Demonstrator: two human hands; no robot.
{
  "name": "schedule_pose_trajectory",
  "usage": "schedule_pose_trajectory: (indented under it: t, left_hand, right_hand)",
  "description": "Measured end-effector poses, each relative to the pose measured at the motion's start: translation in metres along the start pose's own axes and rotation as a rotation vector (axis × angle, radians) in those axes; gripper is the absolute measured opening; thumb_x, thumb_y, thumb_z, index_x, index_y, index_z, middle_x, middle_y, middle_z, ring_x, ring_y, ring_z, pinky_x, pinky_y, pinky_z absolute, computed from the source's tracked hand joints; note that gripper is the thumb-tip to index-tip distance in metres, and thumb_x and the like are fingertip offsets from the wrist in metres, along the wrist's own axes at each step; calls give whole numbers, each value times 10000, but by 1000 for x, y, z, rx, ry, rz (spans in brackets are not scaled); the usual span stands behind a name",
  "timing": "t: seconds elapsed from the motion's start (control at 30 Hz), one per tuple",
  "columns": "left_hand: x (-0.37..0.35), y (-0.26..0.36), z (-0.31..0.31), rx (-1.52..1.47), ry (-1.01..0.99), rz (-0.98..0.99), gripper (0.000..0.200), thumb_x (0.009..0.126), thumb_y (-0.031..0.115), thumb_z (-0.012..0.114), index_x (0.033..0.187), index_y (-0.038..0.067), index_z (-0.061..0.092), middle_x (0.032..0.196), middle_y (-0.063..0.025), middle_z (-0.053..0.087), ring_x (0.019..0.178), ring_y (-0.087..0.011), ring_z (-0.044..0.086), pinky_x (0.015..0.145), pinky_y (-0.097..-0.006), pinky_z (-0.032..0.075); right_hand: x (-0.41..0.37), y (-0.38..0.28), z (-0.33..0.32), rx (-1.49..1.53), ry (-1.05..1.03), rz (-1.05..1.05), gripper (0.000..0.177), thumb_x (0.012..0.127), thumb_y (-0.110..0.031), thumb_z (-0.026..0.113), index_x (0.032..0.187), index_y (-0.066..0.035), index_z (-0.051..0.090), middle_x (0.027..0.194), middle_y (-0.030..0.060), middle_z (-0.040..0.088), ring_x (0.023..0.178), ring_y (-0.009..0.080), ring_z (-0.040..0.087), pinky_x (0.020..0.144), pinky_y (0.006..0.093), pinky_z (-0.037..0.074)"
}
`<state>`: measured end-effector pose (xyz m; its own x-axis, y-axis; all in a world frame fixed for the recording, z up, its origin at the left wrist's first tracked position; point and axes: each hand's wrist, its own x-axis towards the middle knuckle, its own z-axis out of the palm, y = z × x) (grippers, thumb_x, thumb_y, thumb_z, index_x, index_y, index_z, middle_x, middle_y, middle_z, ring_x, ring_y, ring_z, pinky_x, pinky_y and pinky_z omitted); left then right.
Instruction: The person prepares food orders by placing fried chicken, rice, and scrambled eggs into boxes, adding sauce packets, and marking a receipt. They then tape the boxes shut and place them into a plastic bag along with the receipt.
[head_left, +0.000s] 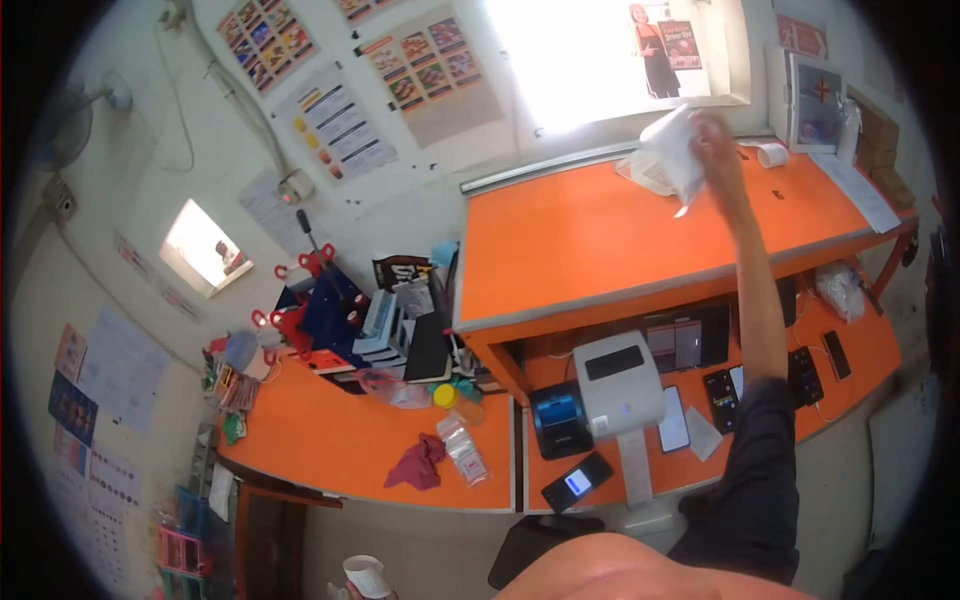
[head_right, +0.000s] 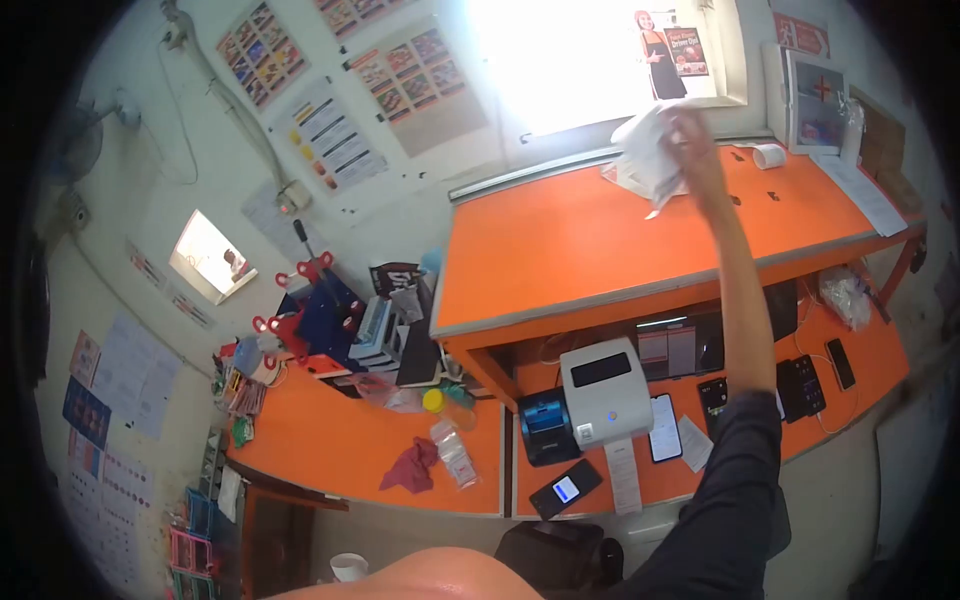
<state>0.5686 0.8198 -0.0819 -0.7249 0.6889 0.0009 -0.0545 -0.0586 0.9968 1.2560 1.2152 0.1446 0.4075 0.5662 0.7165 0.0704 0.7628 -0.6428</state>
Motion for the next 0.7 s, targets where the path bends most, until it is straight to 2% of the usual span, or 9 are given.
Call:
schedule_pose_trajectory:
  t: [0.07,0.23,0.3,0.33,0.4,0.47,0.5,0.6,0.7]
  left_hand:
    - [1,-4,-46,-35,13,13,591,941,312,502,1456,91,316,1486,-108,327,1367,-265,299,1080,-420,296]
    - [28,-31,-169,-742,-285,-2,609,948,428,397,1479,149,290,1523,-93,302,1388,-287,268,1111,-466,225]
    - [48,-44,-221,-766,-148,-10,588,948,418,407,1482,199,291,1531,-86,289,1372,-289,302,1087,-453,260]
    - [47,-18,-221,-746,-145,-23,588,948,418,407,1482,199,291,1531,-86,289,1372,-289,302,1087,-453,260]
    - [47,46,-217,-616,339,-189,552,949,307,484,1458,160,331,1464,-38,391,1232,-251,453,1022,-452,323]
    - [112,-8,-339,-748,49,-110,540,952,329,478,1438,128,356,1462,-46,394,1261,-247,434,1061,-454,313]
    - [129,-22,-371,-877,21,-85,549,953,340,474,1439,118,352,1466,-54,387,1276,-247,421,1076,-447,308]
    - [139,-3,-438,-870,-122,34,561,961,342,440,1457,105,327,1511,-85,317,1349,-274,341,1130,-439,257]
    - [165,15,-492,-877,-277,105,565,960,331,439,1461,101,315,1525,-77,294,1369,-285,309,1142,-452,233]
  right_hand:
    - [-69,-49,75,-168,-675,-134,207,795,-57,666,999,-38,697,1022,49,619,980,123,551,885,294,451]
    - [-128,-145,212,94,-1198,353,530,702,4,721,1221,-16,613,1351,164,513,1202,267,524,886,320,501]
    - [-146,-173,261,136,-1394,428,603,682,15,733,1266,-16,582,1419,178,449,1258,299,488,884,317,509]
    - [-158,-184,285,44,-1620,268,664,667,19,740,1302,-22,549,1443,183,412,1280,313,467,861,311,517]
    - [-185,-195,336,-91,-1987,-78,756,643,2,769,1350,-29,502,1489,183,339,1321,332,419,782,304,540]
    - [-218,-224,381,-99,-2067,16,757,649,-3,784,1350,-26,500,1477,199,355,1253,282,497,679,289,546]
    - [-230,-264,416,-221,-2115,349,730,658,1,792,1333,-14,514,1443,199,407,1145,228,569,599,246,539]
    - [-253,-285,484,-116,-2220,96,703,676,11,790,1324,-3,518,1393,192,471,1018,168,611,556,208,530]
    - [-278,-300,543,15,-2229,497,582,780,3,707,1322,38,497,1276,167,564,925,143,596,639,241,508]
